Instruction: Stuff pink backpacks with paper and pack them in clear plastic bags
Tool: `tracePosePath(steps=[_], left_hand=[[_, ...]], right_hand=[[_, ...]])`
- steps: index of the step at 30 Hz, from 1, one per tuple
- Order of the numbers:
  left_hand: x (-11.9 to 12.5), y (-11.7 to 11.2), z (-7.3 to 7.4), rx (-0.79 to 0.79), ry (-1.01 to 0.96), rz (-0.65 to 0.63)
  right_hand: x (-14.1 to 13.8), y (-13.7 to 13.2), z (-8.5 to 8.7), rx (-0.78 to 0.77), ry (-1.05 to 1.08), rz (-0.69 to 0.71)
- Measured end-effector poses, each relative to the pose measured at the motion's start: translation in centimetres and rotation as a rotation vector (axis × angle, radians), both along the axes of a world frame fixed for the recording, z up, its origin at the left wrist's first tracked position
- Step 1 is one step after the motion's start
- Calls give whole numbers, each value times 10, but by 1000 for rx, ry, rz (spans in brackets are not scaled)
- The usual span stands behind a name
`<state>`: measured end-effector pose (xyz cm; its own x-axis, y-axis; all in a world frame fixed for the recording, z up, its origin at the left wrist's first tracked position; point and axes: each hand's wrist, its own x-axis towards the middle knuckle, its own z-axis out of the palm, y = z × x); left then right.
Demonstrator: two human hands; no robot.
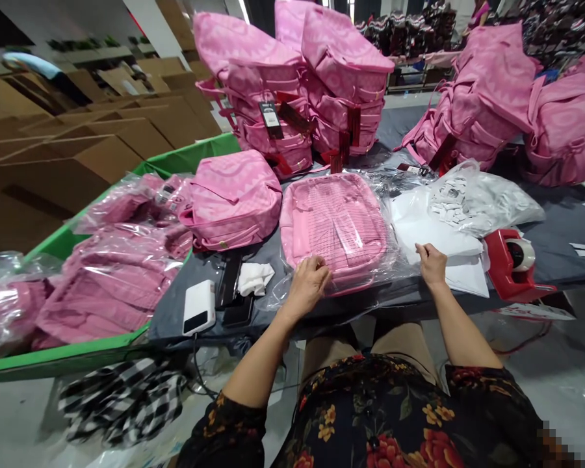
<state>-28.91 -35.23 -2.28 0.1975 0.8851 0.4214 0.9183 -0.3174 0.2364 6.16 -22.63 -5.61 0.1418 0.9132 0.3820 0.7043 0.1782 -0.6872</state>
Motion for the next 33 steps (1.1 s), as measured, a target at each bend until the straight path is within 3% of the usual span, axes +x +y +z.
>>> tracePosePath(steps=[3,6,9,12,15,17,19,22,29,33], left_hand=[[-4,4,5,-99,-85,-42],[-7,7,8,-165,-160,-68],[-9,11,9,-186,-226,-89],[-11,13,6,-193,-286,-110],[-14,14,-1,-175,-329,-123],[-18,17,-9,-144,-323,-113],[-23,21,-16,-117,-301,-108],[-29,25,-23,-99,-263,-115],[-29,23,-19,-110,-220,-89],[-30,24,-21,-120,-224,-97]], right_hand=[[-1,-1,1,-58,-4,-6],[22,-16,6,-37,-28,28],[76,-38,16,78,-99,-45],[146,-55,34,149,-227,-296],[200,-69,52,-8,-193,-520],[220,-74,58,-194,-72,-568],[230,-75,58,-314,20,-567],[234,-72,50,-339,81,-548],[231,-67,48,-251,68,-527],[233,-94,50,-160,-6,-573]])
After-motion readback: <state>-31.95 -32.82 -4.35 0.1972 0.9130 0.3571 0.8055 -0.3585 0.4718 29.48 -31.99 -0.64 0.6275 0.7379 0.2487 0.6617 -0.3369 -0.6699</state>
